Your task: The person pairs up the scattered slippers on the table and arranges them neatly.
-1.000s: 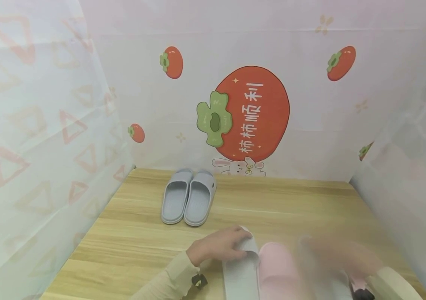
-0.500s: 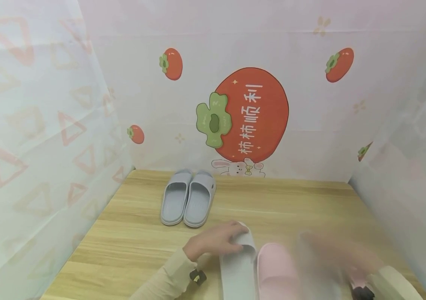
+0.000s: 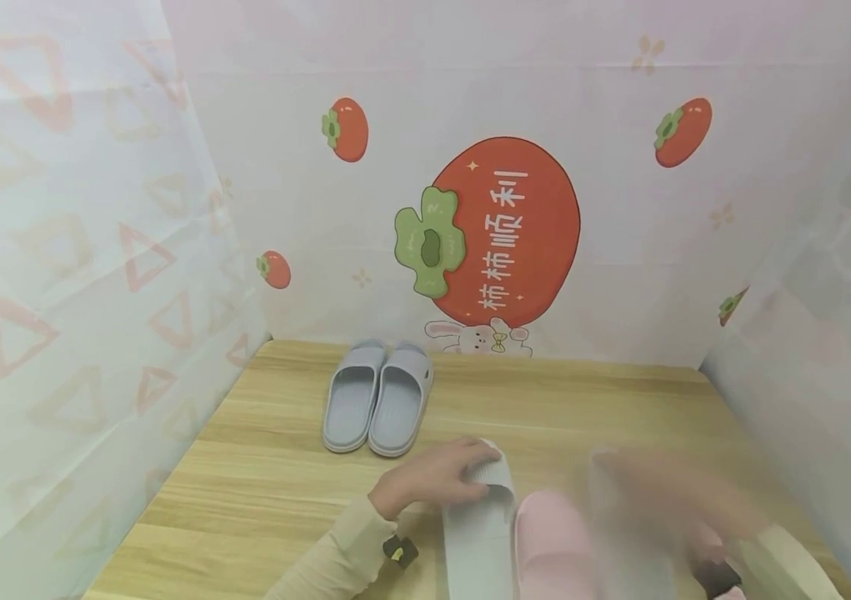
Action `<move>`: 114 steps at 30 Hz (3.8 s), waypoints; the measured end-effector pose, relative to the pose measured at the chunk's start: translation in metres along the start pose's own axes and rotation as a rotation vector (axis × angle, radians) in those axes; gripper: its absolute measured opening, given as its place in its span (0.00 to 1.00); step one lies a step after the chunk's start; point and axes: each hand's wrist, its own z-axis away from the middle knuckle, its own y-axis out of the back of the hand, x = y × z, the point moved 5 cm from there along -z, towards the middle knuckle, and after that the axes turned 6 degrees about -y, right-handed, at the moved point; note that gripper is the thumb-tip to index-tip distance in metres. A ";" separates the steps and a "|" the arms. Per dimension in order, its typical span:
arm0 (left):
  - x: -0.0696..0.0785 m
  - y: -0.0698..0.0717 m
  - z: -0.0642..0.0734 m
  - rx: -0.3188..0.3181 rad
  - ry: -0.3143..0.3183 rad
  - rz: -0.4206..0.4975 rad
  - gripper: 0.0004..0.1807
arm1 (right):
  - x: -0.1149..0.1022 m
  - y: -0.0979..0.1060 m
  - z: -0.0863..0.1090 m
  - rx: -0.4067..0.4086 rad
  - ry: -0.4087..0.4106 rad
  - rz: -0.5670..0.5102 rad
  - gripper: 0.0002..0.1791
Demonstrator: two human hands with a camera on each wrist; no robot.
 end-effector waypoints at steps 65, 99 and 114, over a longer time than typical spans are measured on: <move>0.007 0.036 -0.021 0.106 -0.071 0.030 0.27 | -0.042 0.016 -0.059 0.109 0.025 0.004 0.46; -0.008 0.056 -0.034 0.112 -0.042 0.015 0.27 | -0.034 0.024 -0.091 0.210 0.006 0.020 0.47; -0.018 0.064 -0.041 0.144 -0.065 -0.009 0.28 | -0.038 0.032 -0.102 0.238 0.064 0.024 0.47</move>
